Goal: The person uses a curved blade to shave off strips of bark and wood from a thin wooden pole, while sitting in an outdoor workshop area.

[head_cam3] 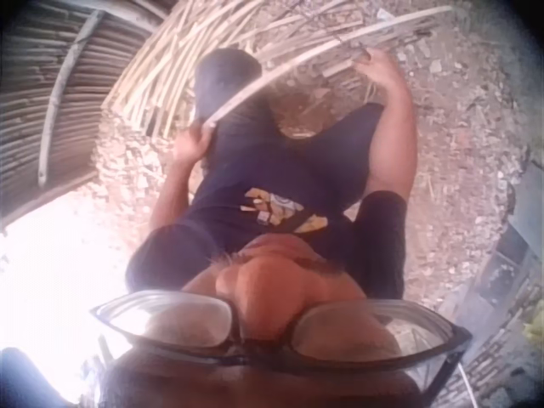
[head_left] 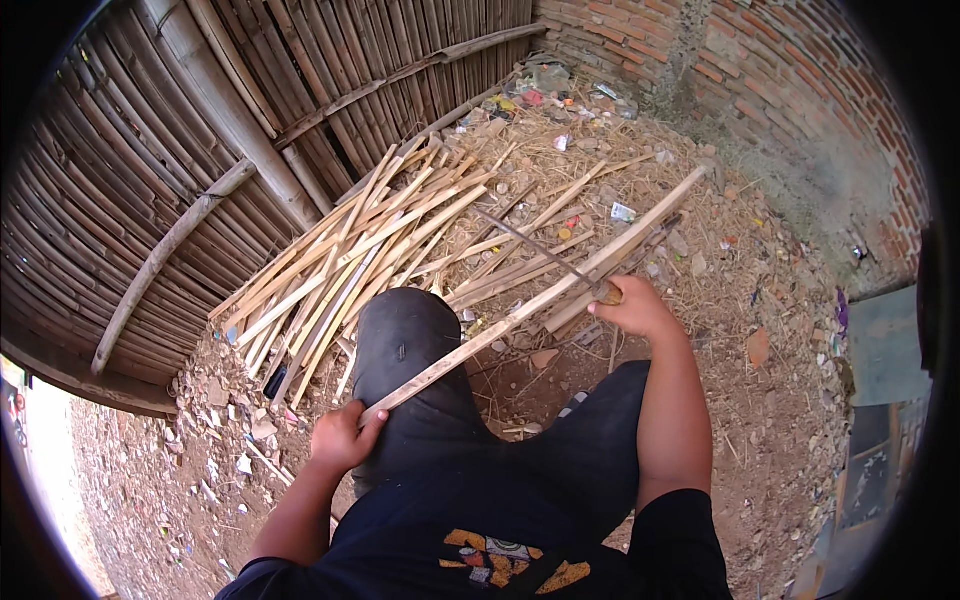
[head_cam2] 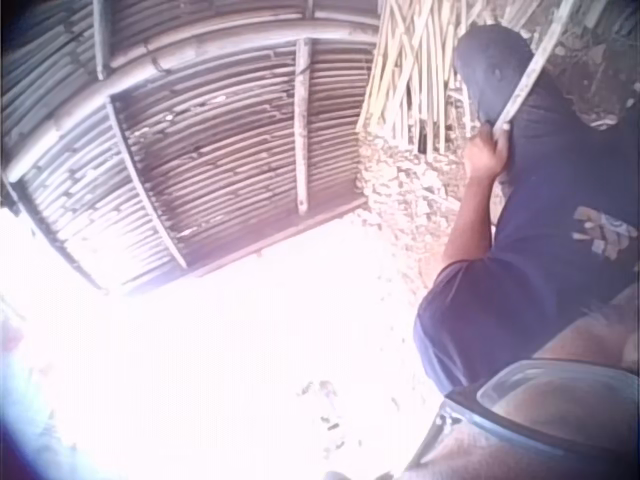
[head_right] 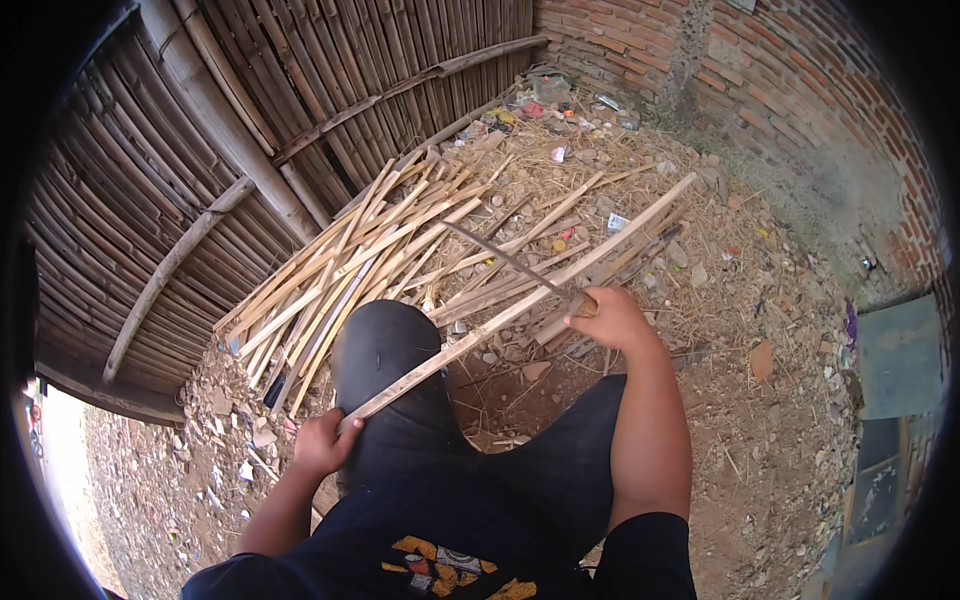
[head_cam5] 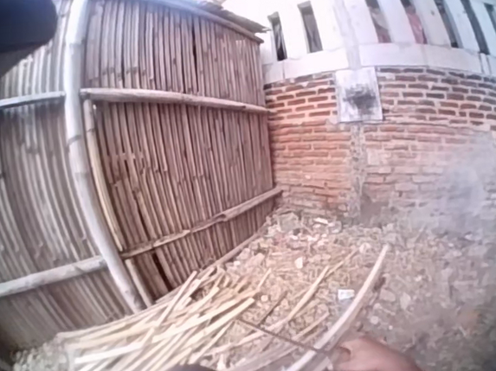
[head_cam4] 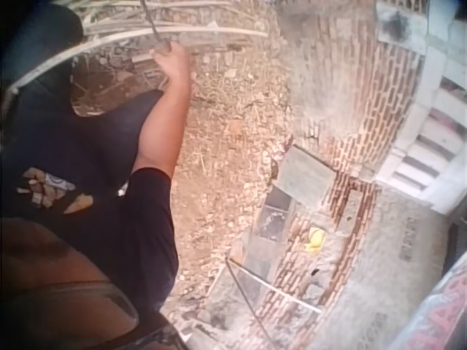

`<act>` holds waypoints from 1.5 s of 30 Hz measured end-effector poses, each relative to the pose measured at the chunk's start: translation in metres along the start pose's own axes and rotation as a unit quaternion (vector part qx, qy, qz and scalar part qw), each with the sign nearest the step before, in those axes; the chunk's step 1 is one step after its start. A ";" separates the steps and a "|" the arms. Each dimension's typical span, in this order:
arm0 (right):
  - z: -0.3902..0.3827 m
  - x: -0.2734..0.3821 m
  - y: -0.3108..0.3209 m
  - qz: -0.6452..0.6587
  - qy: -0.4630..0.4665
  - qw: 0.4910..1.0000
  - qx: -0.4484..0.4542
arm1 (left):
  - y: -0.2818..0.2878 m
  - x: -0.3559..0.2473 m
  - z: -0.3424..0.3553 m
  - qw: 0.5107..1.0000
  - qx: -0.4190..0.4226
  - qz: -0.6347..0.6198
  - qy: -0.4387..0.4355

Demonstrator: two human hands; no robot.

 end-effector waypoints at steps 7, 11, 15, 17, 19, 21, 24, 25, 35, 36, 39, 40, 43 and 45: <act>-0.004 0.030 -0.007 -0.061 0.062 0.995 0.057 | 0.003 0.000 -0.001 1.000 0.000 -0.002 -0.001; 0.001 0.002 0.004 0.002 -0.013 1.000 0.015 | 0.003 -0.003 0.001 1.000 0.002 0.001 -0.005; 0.001 -0.018 0.010 0.052 -0.053 0.996 -0.047 | 0.000 -0.002 0.001 1.000 0.003 0.004 0.005; 0.000 -0.017 0.007 0.052 -0.054 0.996 -0.038 | 0.000 -0.001 0.001 1.000 0.007 0.002 0.006; -0.002 -0.002 0.004 0.024 -0.014 0.999 -0.019 | 0.001 -0.003 0.001 1.000 0.006 -0.001 0.009; -0.004 0.016 -0.003 -0.020 0.021 1.000 0.010 | 0.002 -0.003 0.000 1.000 0.005 -0.002 0.009; -0.003 0.029 -0.013 -0.090 0.063 0.993 0.051 | 0.003 -0.001 0.000 1.000 0.002 -0.001 0.006; -0.002 0.029 -0.014 -0.100 0.070 0.991 0.052 | 0.003 -0.001 0.000 1.000 0.002 0.000 0.006; 0.001 -0.016 0.005 0.039 -0.039 0.998 -0.026 | 0.002 -0.002 0.000 1.000 0.009 -0.002 0.014; 0.001 -0.017 0.006 0.040 -0.042 0.998 -0.025 | 0.001 -0.002 0.000 1.000 0.008 -0.003 0.011; 0.001 -0.006 0.004 0.023 -0.040 0.999 0.000 | 0.000 0.000 0.000 1.000 0.005 -0.002 0.007; 0.001 -0.005 0.001 0.006 -0.024 1.000 0.000 | 0.000 0.000 0.000 1.000 0.006 -0.001 0.007; 0.002 0.003 -0.010 -0.031 0.016 0.999 0.020 | 0.002 -0.002 0.001 1.000 0.002 -0.004 0.004; 0.000 0.020 -0.011 -0.034 0.034 0.997 0.061 | 0.002 -0.001 0.000 1.000 -0.002 -0.004 0.005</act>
Point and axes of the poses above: each hand's wrist, its own z-axis towards the middle knuckle, its own y-axis out of the back of the hand, x = y × z, the point moved 3 cm from there along z, towards the middle knuckle, and after that the axes turned 2 degrees about x, right-handed, at the moved point
